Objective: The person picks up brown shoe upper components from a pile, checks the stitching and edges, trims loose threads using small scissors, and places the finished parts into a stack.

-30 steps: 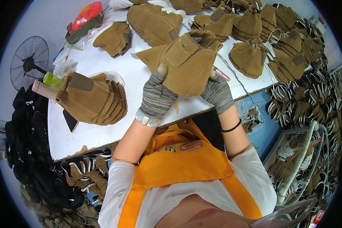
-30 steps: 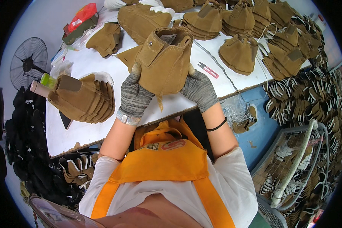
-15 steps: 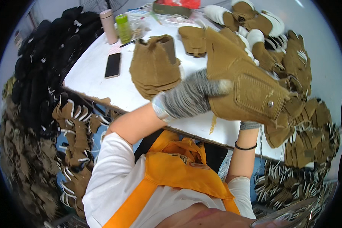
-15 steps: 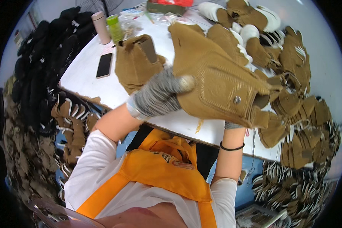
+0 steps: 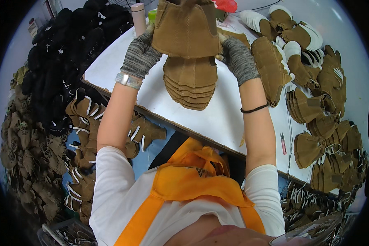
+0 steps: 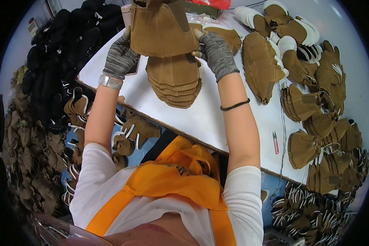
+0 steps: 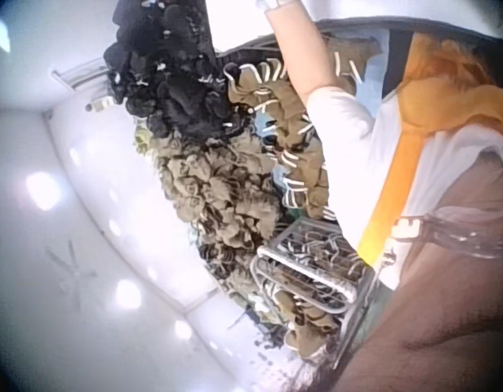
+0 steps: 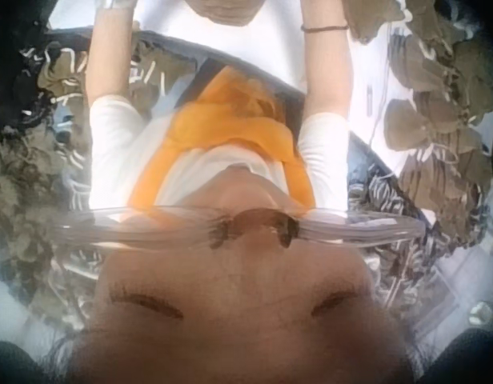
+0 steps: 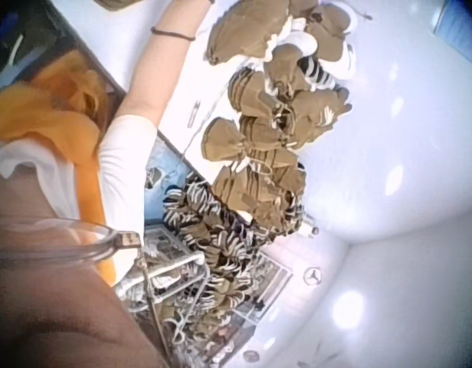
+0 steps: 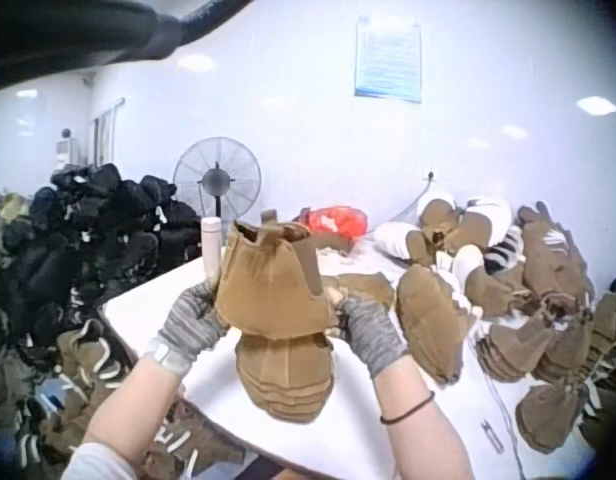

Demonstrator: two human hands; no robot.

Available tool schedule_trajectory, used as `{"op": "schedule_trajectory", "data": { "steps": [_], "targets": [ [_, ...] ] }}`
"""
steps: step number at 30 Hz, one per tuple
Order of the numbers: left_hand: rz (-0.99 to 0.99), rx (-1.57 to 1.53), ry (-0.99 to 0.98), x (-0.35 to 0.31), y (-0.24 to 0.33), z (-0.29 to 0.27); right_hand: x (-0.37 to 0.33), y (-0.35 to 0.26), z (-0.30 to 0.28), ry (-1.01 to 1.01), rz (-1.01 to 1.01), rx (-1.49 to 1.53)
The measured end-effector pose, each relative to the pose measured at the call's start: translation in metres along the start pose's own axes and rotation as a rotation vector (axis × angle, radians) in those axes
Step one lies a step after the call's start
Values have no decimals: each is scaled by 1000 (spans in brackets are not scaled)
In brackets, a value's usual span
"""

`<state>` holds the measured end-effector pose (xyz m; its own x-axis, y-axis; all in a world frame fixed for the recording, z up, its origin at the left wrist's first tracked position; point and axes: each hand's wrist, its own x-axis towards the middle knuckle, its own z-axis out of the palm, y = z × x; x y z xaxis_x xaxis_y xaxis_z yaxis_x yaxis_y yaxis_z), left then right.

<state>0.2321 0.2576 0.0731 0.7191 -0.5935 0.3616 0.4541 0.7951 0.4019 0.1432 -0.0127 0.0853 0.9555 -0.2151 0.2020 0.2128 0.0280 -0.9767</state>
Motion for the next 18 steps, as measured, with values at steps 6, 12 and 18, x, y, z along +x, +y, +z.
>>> {"op": "schedule_trajectory", "data": {
  "steps": [6,12,18],
  "targets": [
    [-57,136,16,14,-10,-15,0,-2,-20,-79,-484,-1341],
    [-232,194,204,-8,-8,-39,-33,55,-30,-39,-355,-715],
    [-108,611,269,-33,-20,0,-49,47,-16,185,207,-88]
  ]
}}
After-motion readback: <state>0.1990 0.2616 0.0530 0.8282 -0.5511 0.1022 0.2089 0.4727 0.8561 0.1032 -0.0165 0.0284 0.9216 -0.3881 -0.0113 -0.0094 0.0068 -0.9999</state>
